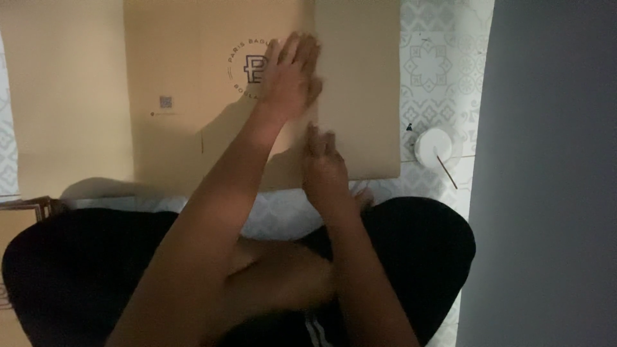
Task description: The person applies a white substance from a small container onto a piece of brown packaging material using a swab, while sitting cross-legged on the floor next to a stack of flattened cardboard boxes.
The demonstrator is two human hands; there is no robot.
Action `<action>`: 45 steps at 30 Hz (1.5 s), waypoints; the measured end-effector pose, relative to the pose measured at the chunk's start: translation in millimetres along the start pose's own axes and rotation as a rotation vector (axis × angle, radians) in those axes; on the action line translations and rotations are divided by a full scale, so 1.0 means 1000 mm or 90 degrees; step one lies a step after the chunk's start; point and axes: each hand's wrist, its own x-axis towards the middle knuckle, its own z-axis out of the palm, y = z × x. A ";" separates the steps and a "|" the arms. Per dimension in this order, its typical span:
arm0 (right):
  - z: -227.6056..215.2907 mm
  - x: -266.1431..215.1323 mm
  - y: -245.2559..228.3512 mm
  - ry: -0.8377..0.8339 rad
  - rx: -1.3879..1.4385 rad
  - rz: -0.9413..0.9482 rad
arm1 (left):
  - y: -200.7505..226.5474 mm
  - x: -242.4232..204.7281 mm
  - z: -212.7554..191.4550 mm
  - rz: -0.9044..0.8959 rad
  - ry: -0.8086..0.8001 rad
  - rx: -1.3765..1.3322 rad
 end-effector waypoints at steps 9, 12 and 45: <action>-0.001 0.004 -0.001 0.012 -0.033 0.016 | -0.020 0.071 -0.004 -0.100 -0.094 0.108; -0.012 0.004 -0.005 0.029 -0.045 0.000 | -0.025 0.082 -0.004 -0.110 -0.043 -0.148; -0.011 0.106 0.061 0.002 0.024 0.023 | -0.037 0.031 -0.017 0.003 -0.029 -0.071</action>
